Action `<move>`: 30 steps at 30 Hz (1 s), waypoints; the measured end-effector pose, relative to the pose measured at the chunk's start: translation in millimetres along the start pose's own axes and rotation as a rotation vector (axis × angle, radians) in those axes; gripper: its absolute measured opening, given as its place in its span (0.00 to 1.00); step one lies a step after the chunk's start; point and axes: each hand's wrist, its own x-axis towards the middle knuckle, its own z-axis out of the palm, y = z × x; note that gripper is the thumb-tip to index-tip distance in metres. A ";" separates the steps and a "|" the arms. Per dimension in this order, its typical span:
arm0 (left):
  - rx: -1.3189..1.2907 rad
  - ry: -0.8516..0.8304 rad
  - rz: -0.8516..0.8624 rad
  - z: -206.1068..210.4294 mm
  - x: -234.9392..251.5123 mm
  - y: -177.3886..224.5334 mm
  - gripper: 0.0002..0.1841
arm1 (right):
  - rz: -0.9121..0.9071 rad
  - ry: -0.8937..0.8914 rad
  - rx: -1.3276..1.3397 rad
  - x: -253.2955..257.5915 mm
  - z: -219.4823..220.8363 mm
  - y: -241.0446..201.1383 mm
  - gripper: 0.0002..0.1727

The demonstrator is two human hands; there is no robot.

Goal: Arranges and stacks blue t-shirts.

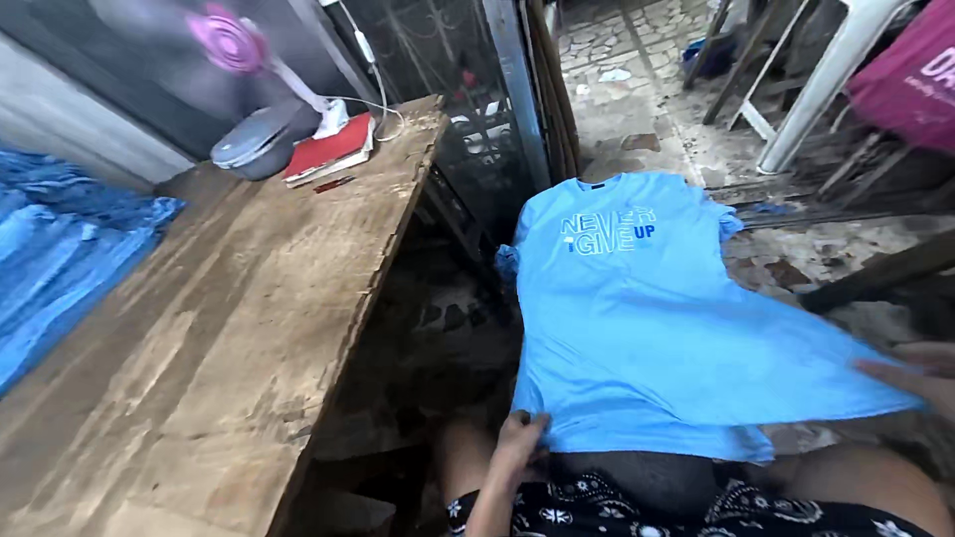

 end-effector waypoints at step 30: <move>-0.502 -0.102 -0.204 9.5 -29.8 -13.8 0.14 | 0.151 -0.148 -0.054 14.1 21.7 49.2 0.30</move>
